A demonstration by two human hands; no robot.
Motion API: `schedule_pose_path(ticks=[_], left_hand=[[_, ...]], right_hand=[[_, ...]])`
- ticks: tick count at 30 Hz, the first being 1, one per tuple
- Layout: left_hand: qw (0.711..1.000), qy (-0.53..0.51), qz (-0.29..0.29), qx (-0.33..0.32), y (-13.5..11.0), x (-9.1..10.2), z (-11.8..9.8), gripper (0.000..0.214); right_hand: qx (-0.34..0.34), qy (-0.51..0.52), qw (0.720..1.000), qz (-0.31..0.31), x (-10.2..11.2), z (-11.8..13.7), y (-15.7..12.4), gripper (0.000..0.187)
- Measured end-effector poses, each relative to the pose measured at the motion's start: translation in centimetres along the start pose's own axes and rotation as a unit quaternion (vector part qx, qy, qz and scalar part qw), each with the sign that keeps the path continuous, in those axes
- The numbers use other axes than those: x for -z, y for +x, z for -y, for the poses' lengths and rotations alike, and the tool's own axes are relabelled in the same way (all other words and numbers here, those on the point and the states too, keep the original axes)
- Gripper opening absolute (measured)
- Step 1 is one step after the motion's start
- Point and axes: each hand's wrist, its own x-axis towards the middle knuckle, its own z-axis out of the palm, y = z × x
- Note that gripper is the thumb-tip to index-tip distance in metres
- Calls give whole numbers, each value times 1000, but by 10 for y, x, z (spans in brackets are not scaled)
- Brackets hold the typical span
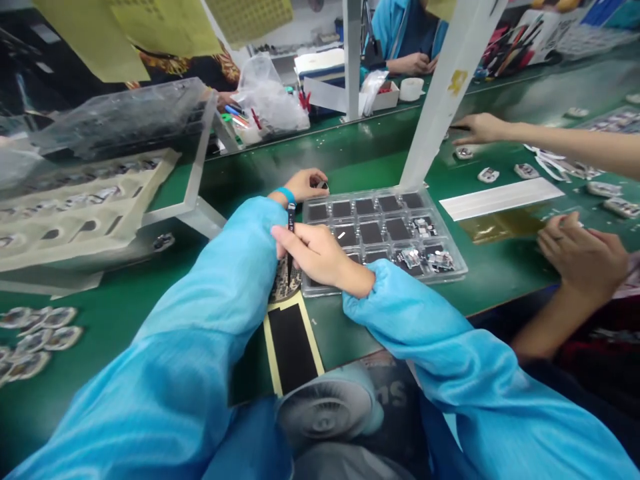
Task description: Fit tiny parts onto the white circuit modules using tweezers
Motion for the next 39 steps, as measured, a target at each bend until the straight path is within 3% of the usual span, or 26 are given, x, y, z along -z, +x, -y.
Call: schedule_pose_path(ticks=[2,4,8,12,15,20,24,28,35,39], left_hand=[[997,-40,-47,37,-17,18,0,35],[985,-139,-58,82,-48,40,-3,34],[941,-310,-18,131,-141,74,-17,42],[913,-364,-24,184,-231,76,-26,37],[902,-380,-53,197,-269,66,-25,36],[900,-394,-57,176,-291,55,-24,34],[896,-409,-62,162,-298,54,-34,13],[892,-412,-75,172,-300,48,-37,13],[962,-211,-146,95,-303,34,-34,31],[963,-201,-158,87,-306,29,-37,36]], right_hand=[[-24,48,998,14,-1,1,0,41],[-26,70,996,52,-3,2,-1,35],[-1,27,990,138,-4,0,-2,24],[27,-30,987,155,-2,-1,-2,22],[50,-72,989,121,0,-1,-2,21],[39,-127,991,21,-5,-2,-6,22],[54,-121,991,-13,-13,-3,-11,17],[77,-129,988,-36,-20,-1,-19,12],[169,-135,976,-27,-26,-8,-25,11],[217,-154,963,-33,-25,-13,-23,17]])
